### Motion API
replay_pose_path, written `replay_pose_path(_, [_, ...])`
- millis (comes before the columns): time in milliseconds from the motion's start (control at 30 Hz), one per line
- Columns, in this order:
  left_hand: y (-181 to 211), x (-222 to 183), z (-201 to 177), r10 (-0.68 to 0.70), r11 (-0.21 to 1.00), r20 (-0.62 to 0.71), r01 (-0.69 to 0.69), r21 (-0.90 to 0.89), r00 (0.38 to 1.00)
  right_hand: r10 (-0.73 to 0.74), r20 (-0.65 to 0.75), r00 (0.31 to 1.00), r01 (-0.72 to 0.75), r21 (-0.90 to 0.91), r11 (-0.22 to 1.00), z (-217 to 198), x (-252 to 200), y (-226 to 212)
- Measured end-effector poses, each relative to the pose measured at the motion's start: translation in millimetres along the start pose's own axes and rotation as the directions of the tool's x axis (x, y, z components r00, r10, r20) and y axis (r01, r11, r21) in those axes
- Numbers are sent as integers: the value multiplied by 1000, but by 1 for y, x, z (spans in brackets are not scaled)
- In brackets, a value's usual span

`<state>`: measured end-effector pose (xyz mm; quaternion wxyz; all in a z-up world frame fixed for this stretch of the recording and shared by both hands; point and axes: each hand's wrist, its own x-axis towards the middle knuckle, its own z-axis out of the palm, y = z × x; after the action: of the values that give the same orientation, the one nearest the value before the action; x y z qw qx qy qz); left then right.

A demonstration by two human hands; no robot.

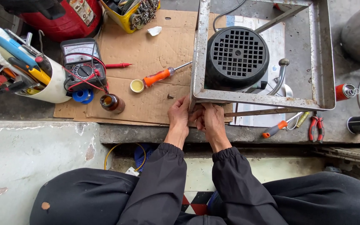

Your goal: Mounting an electric motor into a metal frame using a screwdriver and pliers to secure fasteners.

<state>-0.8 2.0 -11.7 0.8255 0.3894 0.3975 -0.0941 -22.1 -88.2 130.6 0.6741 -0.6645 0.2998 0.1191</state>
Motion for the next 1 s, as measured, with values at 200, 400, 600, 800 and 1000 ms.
replay_pose_path(200, [1, 6, -3, 6, 999, 46, -8, 44, 999, -15, 13, 1000, 16, -31, 999, 7, -14, -24])
replay_pose_path(400, [12, -13, 2, -31, 999, 74, 32, -11, 997, -1, -13, 1000, 1, 12, 1000, 3, -14, -21])
replay_pose_path(600, [-3, 15, -4, -51, 997, 45, 54, -61, 998, -31, 56, 998, 33, -31, 999, 1, -17, -21])
replay_pose_path(800, [3, -1, 1, -62, 996, 62, 66, -61, 996, -52, 72, 996, 57, -60, 997, 1, -16, -22])
replay_pose_path(1000, [6, -2, -12, -31, 995, 87, 39, -87, 996, -38, -1, 999, 38, -46, 998, 13, -8, -5])
